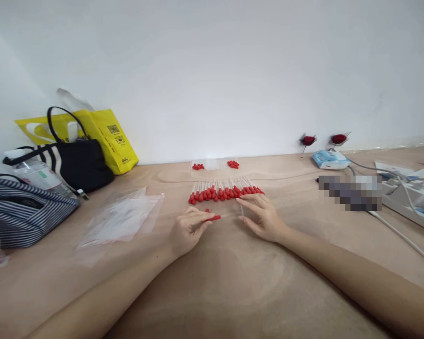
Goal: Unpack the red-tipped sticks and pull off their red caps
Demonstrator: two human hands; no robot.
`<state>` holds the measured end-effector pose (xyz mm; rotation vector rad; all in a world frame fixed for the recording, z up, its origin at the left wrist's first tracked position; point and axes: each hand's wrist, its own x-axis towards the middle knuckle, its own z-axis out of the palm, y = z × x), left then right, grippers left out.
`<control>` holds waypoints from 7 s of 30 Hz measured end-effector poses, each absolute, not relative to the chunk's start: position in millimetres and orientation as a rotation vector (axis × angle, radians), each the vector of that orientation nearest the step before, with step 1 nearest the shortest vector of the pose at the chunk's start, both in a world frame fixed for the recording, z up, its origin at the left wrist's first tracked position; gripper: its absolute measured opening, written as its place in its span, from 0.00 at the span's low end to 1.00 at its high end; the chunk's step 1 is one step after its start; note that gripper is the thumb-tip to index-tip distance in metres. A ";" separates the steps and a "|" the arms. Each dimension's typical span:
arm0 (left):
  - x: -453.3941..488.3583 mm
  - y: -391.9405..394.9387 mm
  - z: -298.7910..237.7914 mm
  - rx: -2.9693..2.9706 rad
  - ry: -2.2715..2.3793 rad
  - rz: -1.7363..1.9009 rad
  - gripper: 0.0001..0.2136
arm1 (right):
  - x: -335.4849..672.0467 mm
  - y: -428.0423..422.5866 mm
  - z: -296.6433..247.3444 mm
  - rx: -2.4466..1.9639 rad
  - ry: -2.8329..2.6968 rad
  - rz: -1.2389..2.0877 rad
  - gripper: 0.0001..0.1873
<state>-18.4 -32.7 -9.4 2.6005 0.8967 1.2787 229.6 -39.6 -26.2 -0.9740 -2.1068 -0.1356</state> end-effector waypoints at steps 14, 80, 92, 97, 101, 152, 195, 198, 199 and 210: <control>-25.6 -41.7 -7.4 2.665 0.784 1.074 0.09 | 211.4 -54.5 -27.8 -0.858 -2.270 -0.127 0.12; -25.1 -9.7 -22.8 1.948 1.562 1.031 0.17 | 184.1 -29.2 -18.1 -1.406 -2.319 -0.257 0.14; -26.8 -18.6 -10.8 1.845 1.475 1.122 0.11 | 185.0 -34.2 -14.8 -1.486 -2.272 -0.181 0.09; -26.4 -17.9 -12.5 1.876 1.461 1.130 0.12 | 215.2 -25.3 -15.1 -1.728 -1.953 -0.047 0.06; -25.5 -18.1 -14.0 1.907 1.458 1.083 0.11 | 223.9 -17.4 -19.4 -1.768 -1.862 0.265 0.09; 33.3 -34.3 -15.2 2.770 1.198 0.773 0.08 | 247.2 -52.0 -25.9 -1.469 -1.739 0.048 0.12; -21.8 -47.2 -3.5 3.133 1.131 0.918 0.09 | 228.2 -57.0 -26.4 -1.116 -2.137 -0.185 0.10; -11.4 -50.4 -3.1 3.038 1.127 0.890 0.10 | 231.1 -49.9 -29.7 -1.175 -2.014 -0.068 0.11; -5.8 -50.4 -2.3 2.977 1.151 0.870 0.11 | 231.3 -46.6 -30.6 -1.198 -1.965 -0.004 0.11; 47.0 6.4 12.5 2.052 1.564 0.382 0.08 | 242.1 -18.6 -36.9 -1.461 -1.871 0.146 0.10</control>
